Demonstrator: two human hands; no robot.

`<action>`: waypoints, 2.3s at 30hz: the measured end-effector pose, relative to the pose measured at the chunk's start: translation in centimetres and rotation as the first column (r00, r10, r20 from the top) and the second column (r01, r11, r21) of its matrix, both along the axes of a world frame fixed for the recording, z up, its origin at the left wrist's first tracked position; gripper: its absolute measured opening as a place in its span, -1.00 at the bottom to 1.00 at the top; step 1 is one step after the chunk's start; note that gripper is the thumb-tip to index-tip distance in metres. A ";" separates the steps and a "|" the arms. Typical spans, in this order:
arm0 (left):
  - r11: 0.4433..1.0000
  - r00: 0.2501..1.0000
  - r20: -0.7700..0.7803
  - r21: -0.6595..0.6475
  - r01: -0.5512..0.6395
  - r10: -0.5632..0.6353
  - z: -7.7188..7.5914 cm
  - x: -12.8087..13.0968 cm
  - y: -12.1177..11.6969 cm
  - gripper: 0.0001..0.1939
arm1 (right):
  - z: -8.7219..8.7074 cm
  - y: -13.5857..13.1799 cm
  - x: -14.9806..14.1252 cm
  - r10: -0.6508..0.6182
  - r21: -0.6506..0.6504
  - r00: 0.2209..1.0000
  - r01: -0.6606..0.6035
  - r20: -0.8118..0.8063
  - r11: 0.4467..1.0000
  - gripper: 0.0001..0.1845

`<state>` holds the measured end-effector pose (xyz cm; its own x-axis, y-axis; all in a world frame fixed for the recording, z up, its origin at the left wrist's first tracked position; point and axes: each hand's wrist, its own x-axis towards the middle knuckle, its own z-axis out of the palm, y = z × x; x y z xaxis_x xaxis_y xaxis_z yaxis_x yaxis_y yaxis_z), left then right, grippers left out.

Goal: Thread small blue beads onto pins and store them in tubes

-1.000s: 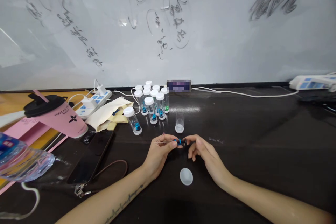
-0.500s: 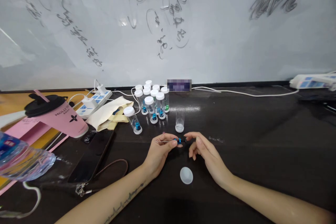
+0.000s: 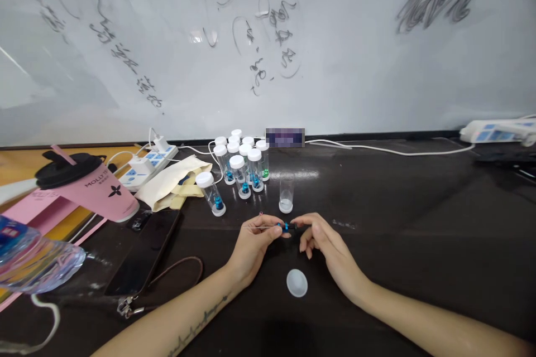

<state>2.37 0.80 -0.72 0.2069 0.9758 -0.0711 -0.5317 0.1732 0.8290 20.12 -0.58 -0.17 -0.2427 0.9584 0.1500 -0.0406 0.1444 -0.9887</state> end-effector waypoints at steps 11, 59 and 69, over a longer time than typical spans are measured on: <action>1.000 1.000 -0.014 -0.007 -0.003 0.002 -0.1 0.0 -0.2 -0.84 | -0.1 -0.1 0.1 0.001 0.028 1.000 -0.002 0.028 1.000 -0.63; 1.000 0.999 -0.034 0.006 -0.003 0.003 0.3 0.0 -0.2 -0.82 | -0.1 0.0 0.1 0.036 -0.017 0.999 -0.036 -0.021 0.999 -0.59; 1.000 0.998 -0.057 0.016 0.016 -0.015 0.3 0.1 -0.4 -0.82 | 0.2 -0.2 0.0 0.013 -0.016 0.996 -0.012 0.088 1.000 -0.70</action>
<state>2.43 0.44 -0.37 0.2185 0.9735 -0.0670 -0.4813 0.1672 0.8605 20.11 -0.80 0.06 -0.2662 0.9573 0.1129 0.0454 0.1295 -0.9905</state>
